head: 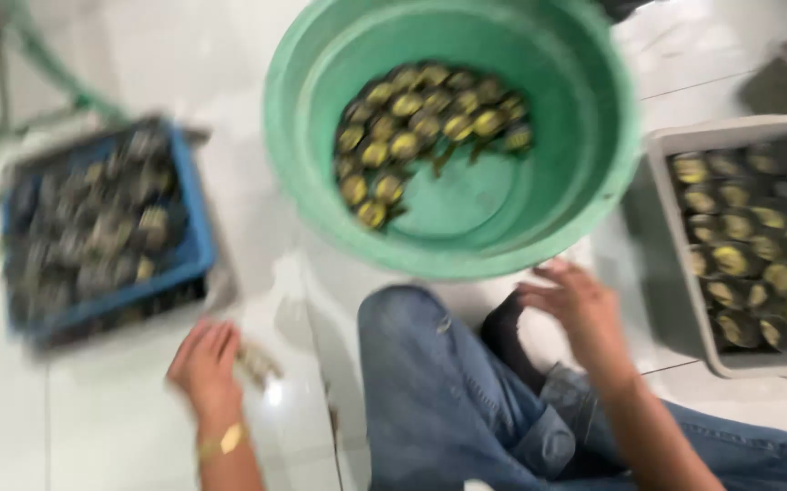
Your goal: Sorting and arranging small potted seedlings between different containers on the floor.
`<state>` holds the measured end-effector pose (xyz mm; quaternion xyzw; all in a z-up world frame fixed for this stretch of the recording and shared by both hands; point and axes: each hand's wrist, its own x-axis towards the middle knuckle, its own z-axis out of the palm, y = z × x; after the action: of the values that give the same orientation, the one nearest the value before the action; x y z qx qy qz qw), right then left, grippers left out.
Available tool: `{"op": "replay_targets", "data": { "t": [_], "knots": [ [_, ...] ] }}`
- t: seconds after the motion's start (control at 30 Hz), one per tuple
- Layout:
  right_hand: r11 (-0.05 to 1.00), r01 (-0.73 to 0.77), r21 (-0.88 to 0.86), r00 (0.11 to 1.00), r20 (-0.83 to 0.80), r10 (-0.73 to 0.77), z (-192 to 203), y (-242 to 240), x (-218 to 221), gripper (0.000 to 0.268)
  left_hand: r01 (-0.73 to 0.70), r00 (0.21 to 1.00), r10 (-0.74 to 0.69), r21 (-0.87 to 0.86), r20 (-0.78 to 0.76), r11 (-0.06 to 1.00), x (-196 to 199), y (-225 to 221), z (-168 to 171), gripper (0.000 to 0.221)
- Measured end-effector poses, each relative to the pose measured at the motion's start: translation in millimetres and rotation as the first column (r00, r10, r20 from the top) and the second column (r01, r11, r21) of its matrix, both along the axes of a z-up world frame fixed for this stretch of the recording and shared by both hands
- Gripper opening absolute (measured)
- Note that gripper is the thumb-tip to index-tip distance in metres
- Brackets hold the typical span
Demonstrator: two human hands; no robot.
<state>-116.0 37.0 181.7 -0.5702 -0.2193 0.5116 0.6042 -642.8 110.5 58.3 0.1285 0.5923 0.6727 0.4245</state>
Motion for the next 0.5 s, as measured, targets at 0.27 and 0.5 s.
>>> {"op": "replay_targets", "data": {
  "t": [0.27, 0.5],
  "knots": [
    [0.929, 0.059, -0.365, 0.326, 0.887, 0.328, -52, -105, 30, 0.061, -0.184, 0.237, -0.361, -0.407, -0.902, 0.895, 58, -90, -58, 0.067],
    [0.97, -0.065, -0.236, 0.363, 0.9, 0.243, -73, -131, 18, 0.062, -0.142, 0.247, -0.499, -0.541, -0.831, 0.829, 89, -111, -98, 0.087]
  ]
}}
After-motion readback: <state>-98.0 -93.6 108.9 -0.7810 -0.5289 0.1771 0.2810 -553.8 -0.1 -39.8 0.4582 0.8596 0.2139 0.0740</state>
